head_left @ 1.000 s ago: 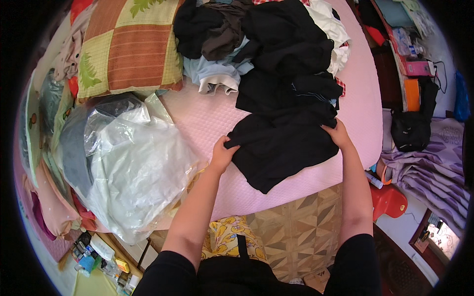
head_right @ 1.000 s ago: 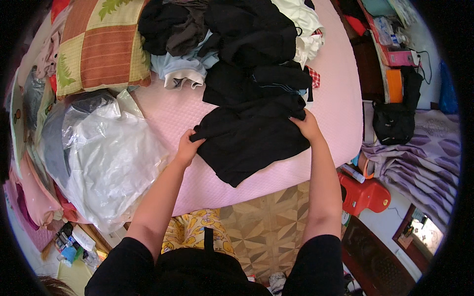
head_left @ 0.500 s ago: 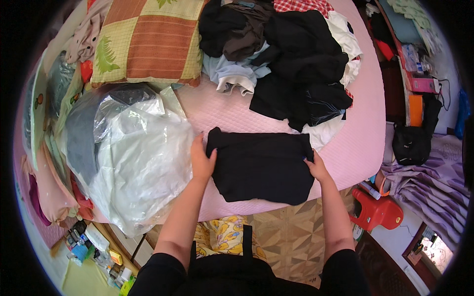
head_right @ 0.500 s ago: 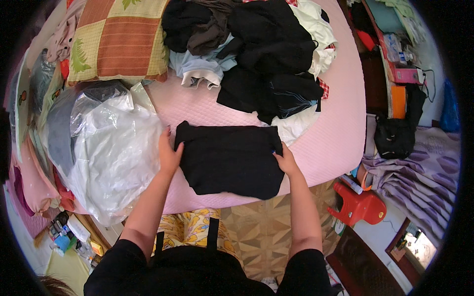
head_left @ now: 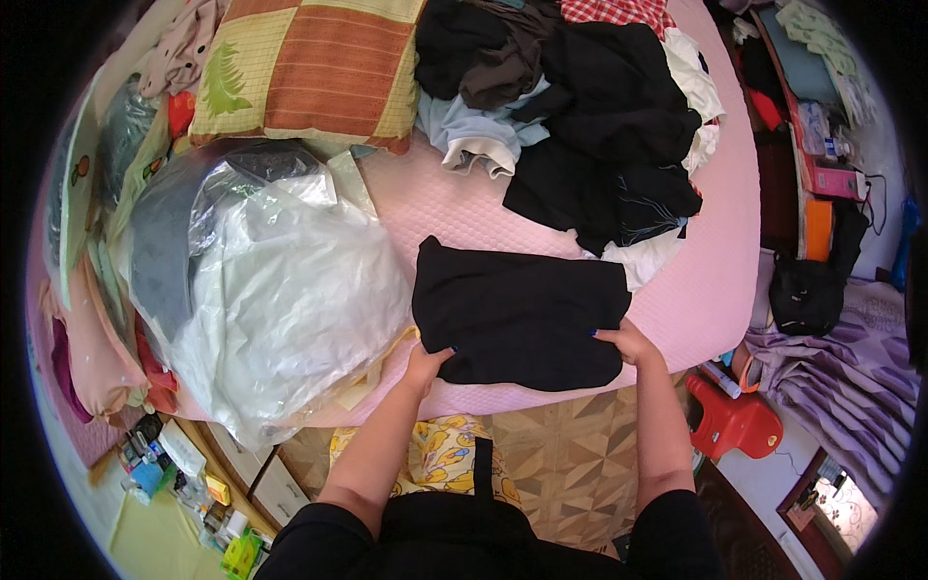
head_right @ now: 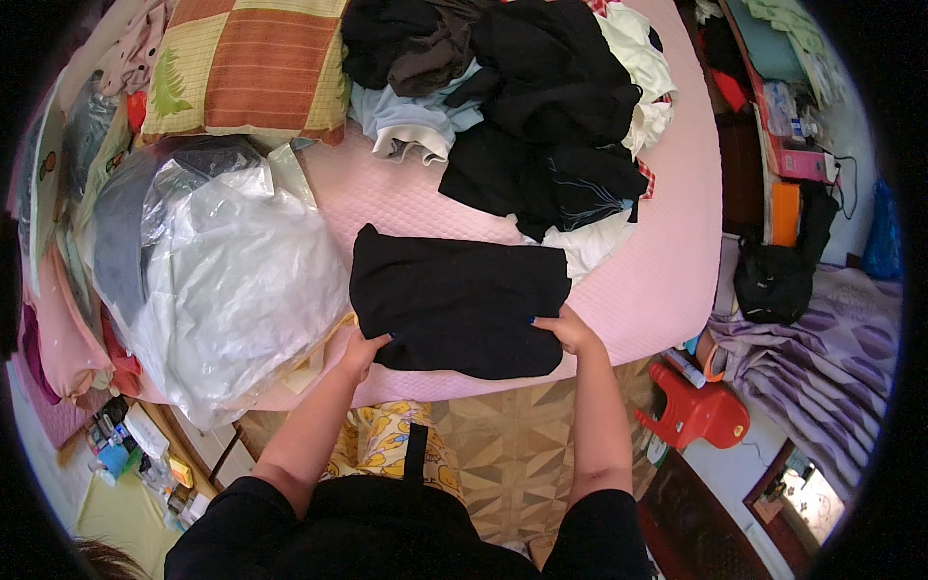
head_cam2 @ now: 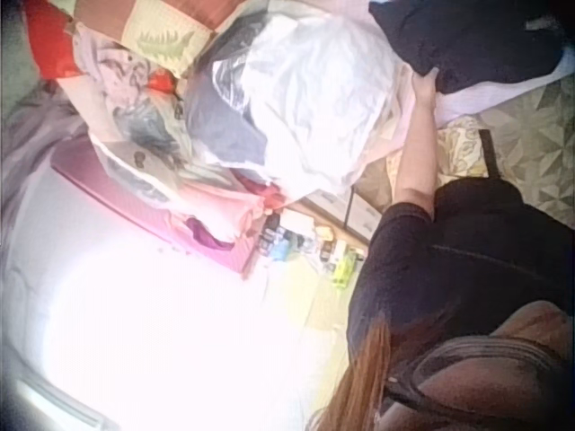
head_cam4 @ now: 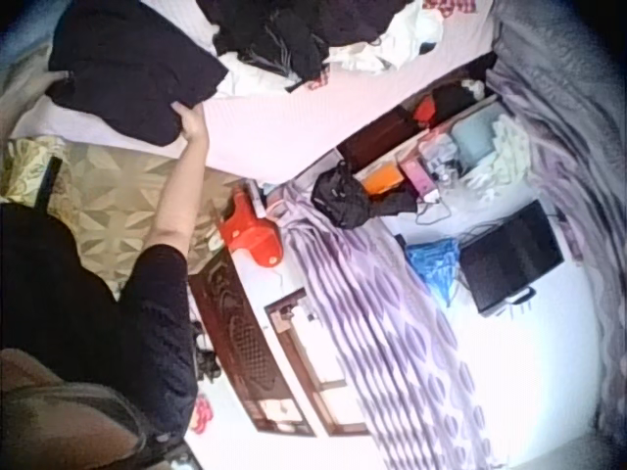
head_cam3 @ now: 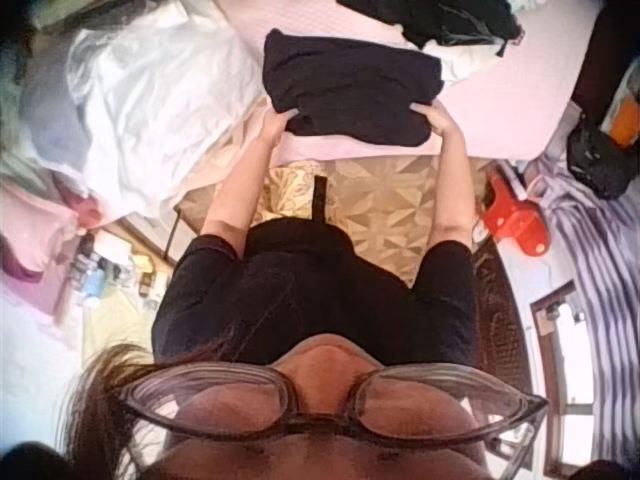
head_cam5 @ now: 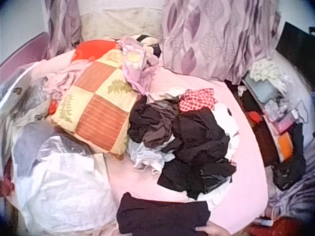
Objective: The person folds black and checkered garments by hand on a pink surface and places the folded black item into a clear plastic bag.
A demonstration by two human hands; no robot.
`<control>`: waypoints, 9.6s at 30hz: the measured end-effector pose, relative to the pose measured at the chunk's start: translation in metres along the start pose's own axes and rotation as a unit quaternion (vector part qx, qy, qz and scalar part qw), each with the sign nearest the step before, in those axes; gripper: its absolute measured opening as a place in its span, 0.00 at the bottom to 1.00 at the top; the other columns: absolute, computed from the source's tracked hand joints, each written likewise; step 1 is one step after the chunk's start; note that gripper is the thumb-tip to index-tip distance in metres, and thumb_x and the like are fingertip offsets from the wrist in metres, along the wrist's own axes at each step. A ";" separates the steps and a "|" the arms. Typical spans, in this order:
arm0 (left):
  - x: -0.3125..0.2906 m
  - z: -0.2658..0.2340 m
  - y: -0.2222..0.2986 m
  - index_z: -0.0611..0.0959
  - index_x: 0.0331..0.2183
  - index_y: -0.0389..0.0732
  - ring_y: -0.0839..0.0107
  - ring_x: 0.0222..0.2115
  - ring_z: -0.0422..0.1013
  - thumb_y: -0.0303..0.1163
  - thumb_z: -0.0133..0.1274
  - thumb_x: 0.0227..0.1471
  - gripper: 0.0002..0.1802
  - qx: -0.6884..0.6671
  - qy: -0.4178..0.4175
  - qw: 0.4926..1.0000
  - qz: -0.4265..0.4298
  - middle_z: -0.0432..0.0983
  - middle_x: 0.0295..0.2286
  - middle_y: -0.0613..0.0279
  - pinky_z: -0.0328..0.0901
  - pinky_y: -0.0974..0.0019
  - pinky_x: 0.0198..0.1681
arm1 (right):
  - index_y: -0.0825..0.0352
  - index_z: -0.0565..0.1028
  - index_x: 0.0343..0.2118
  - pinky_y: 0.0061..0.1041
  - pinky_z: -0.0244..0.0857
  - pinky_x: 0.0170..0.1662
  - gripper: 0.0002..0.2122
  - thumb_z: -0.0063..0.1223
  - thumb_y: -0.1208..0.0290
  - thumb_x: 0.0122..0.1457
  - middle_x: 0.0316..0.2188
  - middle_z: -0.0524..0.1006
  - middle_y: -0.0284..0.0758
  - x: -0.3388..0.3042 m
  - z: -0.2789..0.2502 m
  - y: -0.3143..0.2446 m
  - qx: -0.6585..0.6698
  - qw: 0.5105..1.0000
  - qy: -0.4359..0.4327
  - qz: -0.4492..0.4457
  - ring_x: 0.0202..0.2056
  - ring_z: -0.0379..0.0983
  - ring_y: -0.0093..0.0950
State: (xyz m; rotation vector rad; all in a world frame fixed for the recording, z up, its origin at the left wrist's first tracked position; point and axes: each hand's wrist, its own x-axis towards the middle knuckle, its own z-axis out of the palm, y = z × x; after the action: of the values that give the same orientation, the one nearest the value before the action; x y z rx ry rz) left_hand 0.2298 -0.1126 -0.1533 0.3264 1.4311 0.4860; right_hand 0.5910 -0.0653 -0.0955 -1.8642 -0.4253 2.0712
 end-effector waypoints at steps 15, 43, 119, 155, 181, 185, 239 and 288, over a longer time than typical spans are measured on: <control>-0.013 -0.019 -0.047 0.62 0.41 0.34 0.60 0.35 0.69 0.27 0.57 0.36 0.29 0.271 0.071 0.947 0.156 0.70 0.34 0.47 0.64 0.65 0.36 | 0.73 0.59 0.48 0.27 0.53 0.50 0.24 0.51 0.76 0.47 0.44 0.66 0.42 0.029 -0.040 0.111 -0.315 0.900 0.191 -0.233 0.46 0.62 0.32; -0.043 -0.070 -0.102 0.68 0.36 0.34 0.79 0.20 0.67 0.19 0.50 0.42 0.15 0.010 -0.028 0.995 0.093 0.72 0.27 0.61 0.63 0.76 0.20 | 0.65 0.55 0.52 0.36 0.58 0.43 0.30 0.46 0.82 0.41 0.39 0.64 0.49 -0.086 0.179 -0.013 -0.417 0.848 0.235 -0.230 0.40 0.62 0.46; -0.032 -0.019 -0.013 0.63 0.43 0.28 0.53 0.42 0.62 0.36 0.60 0.32 0.37 0.364 0.212 0.872 0.252 0.64 0.39 0.42 0.56 0.62 0.46 | 0.72 0.56 0.46 0.26 0.59 0.45 0.32 0.61 0.76 0.37 0.39 0.67 0.42 0.070 0.137 0.056 -0.041 0.986 0.053 -0.150 0.41 0.64 0.29; -0.218 -0.217 0.110 0.67 0.44 0.36 0.68 0.39 0.65 0.27 0.54 0.39 0.27 -0.025 -0.178 0.976 0.125 0.69 0.39 0.58 0.58 0.67 0.45 | 0.71 0.63 0.46 0.26 0.56 0.48 0.24 0.53 0.83 0.41 0.42 0.68 0.36 -0.189 0.386 -0.030 0.043 0.969 -0.023 -0.242 0.43 0.64 0.29; -0.179 -0.277 0.041 0.64 0.47 0.41 0.57 0.55 0.42 0.36 0.39 0.46 0.23 0.796 0.115 0.415 0.426 0.49 0.52 0.48 0.35 0.47 0.55 | 0.71 0.67 0.42 0.24 0.57 0.47 0.22 0.52 0.83 0.37 0.38 0.71 0.35 -0.284 0.337 -0.023 -0.261 0.922 0.033 -0.284 0.40 0.66 0.27; -0.165 -0.273 0.032 0.68 0.43 0.39 0.56 0.52 0.50 0.35 0.40 0.46 0.21 0.797 0.146 0.406 0.423 0.55 0.49 0.47 0.44 0.48 0.51 | 0.71 0.68 0.41 0.24 0.57 0.46 0.20 0.53 0.81 0.39 0.37 0.72 0.33 -0.283 0.327 -0.023 -0.363 0.883 -0.028 -0.295 0.39 0.65 0.24; -0.335 -0.272 0.195 0.73 0.39 0.34 0.61 0.45 0.61 0.34 0.41 0.49 0.17 0.351 -0.133 0.695 0.613 0.67 0.42 0.53 0.51 0.60 0.50 | 0.67 0.71 0.32 0.30 0.61 0.37 0.12 0.47 0.74 0.41 0.31 0.72 0.40 -0.164 0.540 -0.057 -0.386 0.637 0.116 -0.657 0.35 0.68 0.39; -0.275 -0.351 0.198 0.63 0.42 0.37 0.84 0.13 0.59 0.30 0.46 0.48 0.18 -0.083 -0.049 0.988 0.123 0.66 0.20 0.68 0.55 0.80 0.13 | 0.75 0.64 0.40 0.27 0.62 0.40 0.24 0.57 0.70 0.40 0.36 0.71 0.46 0.118 0.751 -0.265 -0.283 0.868 0.065 -0.403 0.38 0.68 0.35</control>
State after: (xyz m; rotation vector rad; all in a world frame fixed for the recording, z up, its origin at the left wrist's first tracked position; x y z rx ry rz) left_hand -0.1613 -0.1069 0.1392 0.3898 1.2525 0.7749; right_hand -0.1569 0.2201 -0.0111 -1.6251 -1.5926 1.3023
